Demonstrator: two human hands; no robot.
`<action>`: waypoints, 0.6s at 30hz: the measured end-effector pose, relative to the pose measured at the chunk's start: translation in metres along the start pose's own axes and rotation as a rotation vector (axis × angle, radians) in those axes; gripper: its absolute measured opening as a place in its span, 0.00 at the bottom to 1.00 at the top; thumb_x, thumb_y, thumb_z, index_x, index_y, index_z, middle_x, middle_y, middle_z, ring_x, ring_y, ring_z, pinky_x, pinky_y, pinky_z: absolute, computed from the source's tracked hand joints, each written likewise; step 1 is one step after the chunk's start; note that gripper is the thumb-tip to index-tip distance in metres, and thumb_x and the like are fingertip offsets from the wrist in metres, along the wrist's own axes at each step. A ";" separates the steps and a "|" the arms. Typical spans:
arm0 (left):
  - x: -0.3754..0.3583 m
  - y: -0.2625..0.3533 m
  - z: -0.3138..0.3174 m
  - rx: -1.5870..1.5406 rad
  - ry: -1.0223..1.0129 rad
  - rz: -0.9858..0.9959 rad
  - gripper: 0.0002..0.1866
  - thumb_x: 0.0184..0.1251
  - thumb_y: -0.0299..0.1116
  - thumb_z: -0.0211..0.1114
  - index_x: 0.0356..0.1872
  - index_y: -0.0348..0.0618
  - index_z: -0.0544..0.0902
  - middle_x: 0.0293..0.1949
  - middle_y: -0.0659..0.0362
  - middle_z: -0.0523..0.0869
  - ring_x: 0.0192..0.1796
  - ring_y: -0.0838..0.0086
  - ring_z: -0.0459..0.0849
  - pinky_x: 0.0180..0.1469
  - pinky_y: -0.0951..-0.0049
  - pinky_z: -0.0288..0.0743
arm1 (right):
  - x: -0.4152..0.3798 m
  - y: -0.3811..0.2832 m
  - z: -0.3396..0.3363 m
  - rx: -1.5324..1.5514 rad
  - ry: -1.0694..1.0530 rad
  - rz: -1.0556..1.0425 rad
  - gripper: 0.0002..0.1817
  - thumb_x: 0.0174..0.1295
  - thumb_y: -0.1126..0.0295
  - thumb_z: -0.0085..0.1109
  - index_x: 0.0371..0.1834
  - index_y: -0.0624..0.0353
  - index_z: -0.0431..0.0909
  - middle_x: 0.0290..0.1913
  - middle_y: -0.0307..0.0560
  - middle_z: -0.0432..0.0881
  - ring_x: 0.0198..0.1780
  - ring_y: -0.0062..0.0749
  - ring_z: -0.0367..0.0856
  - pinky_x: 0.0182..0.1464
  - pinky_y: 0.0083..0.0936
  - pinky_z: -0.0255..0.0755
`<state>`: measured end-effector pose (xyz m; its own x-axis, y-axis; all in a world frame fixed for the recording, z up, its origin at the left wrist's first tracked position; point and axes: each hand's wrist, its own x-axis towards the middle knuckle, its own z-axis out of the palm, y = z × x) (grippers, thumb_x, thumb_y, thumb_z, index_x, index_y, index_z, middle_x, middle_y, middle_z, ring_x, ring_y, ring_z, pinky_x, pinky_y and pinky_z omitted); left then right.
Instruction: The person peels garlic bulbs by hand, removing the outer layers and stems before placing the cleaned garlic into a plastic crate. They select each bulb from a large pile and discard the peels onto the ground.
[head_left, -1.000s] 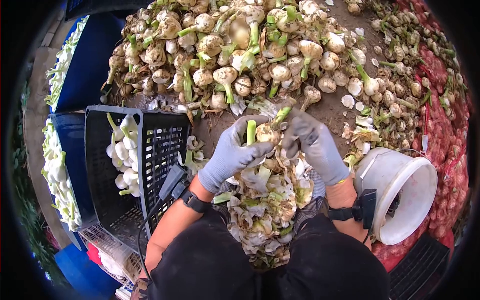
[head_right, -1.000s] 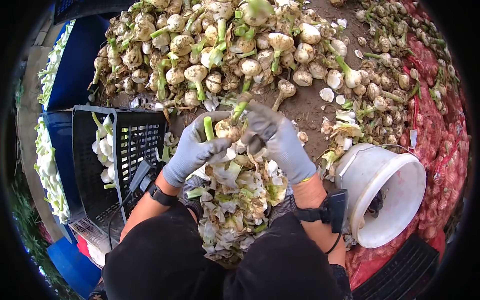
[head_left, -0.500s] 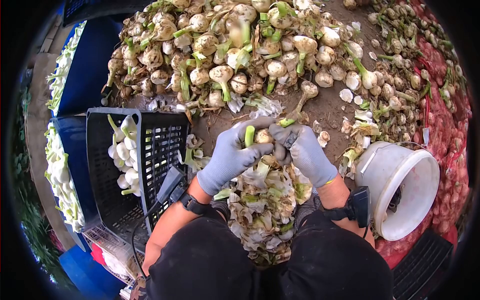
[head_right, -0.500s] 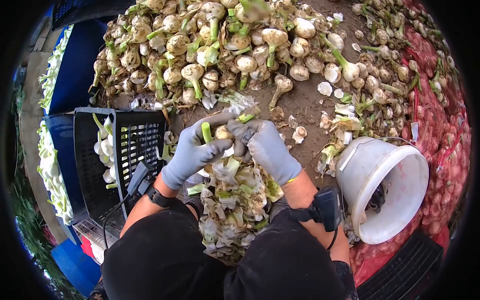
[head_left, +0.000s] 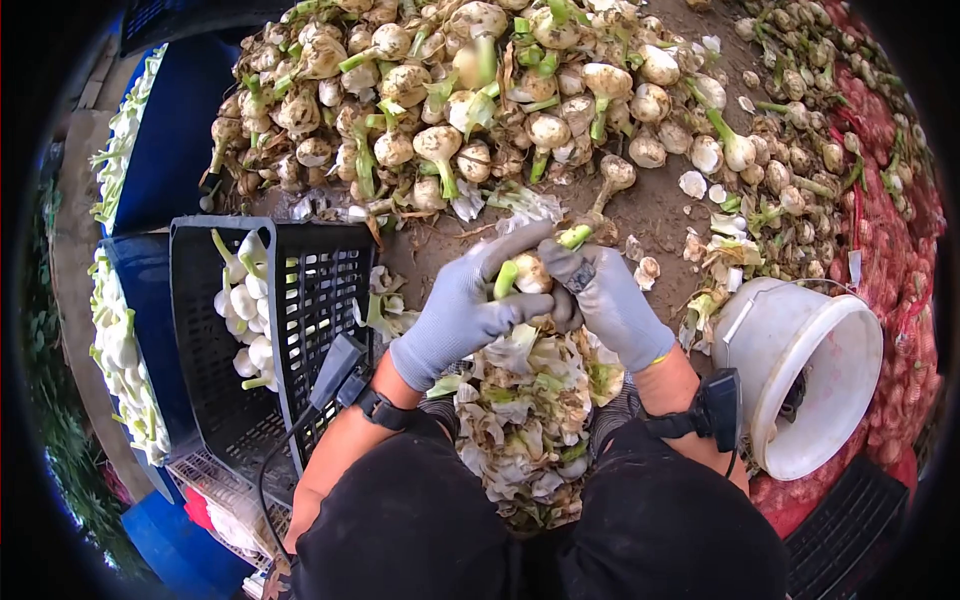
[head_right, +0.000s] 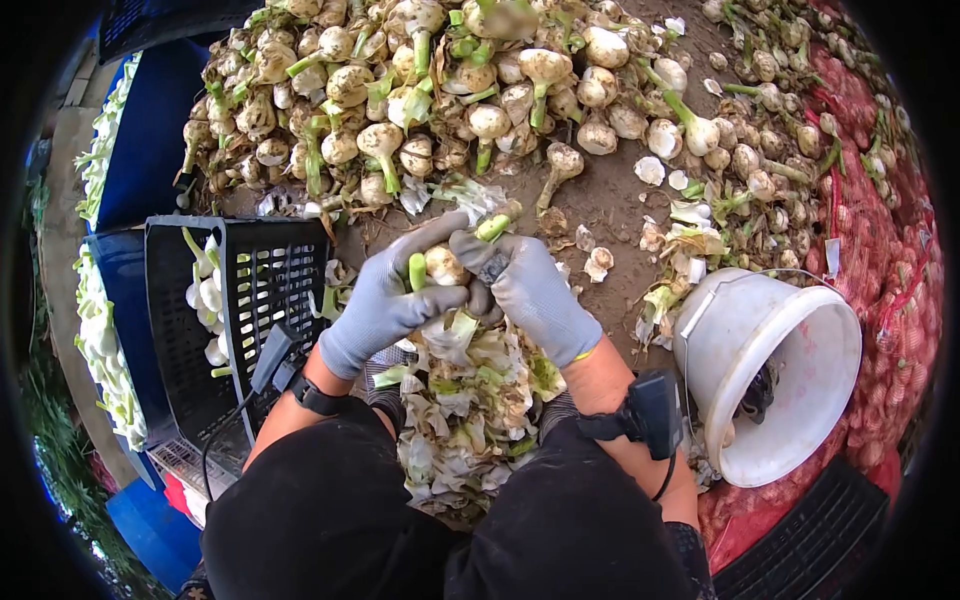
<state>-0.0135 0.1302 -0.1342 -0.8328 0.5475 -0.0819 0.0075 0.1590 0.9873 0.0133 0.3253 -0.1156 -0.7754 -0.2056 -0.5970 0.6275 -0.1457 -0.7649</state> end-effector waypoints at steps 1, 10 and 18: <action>0.002 0.002 -0.002 0.287 0.024 0.089 0.34 0.63 0.41 0.74 0.66 0.37 0.74 0.46 0.60 0.84 0.43 0.79 0.82 0.47 0.81 0.75 | 0.001 0.001 0.000 0.012 -0.002 0.021 0.23 0.71 0.54 0.57 0.29 0.64 0.81 0.18 0.38 0.78 0.18 0.20 0.75 0.22 0.16 0.68; -0.007 0.013 0.004 -0.692 0.081 -0.387 0.32 0.70 0.46 0.66 0.68 0.37 0.69 0.43 0.59 0.84 0.38 0.79 0.82 0.42 0.77 0.78 | 0.001 0.001 0.005 -0.114 0.065 0.000 0.14 0.71 0.67 0.53 0.36 0.67 0.83 0.21 0.40 0.81 0.21 0.25 0.78 0.24 0.22 0.72; -0.008 0.011 -0.002 -0.815 -0.088 -0.343 0.43 0.74 0.60 0.55 0.77 0.40 0.53 0.45 0.58 0.82 0.35 0.76 0.82 0.42 0.76 0.79 | 0.006 0.011 0.010 -0.585 0.193 -0.499 0.10 0.69 0.72 0.56 0.46 0.64 0.84 0.32 0.43 0.86 0.31 0.28 0.83 0.34 0.29 0.76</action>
<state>-0.0078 0.1261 -0.1227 -0.6714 0.6435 -0.3677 -0.6587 -0.2906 0.6940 0.0167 0.3125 -0.1252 -0.9876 -0.0706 -0.1401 0.1050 0.3665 -0.9245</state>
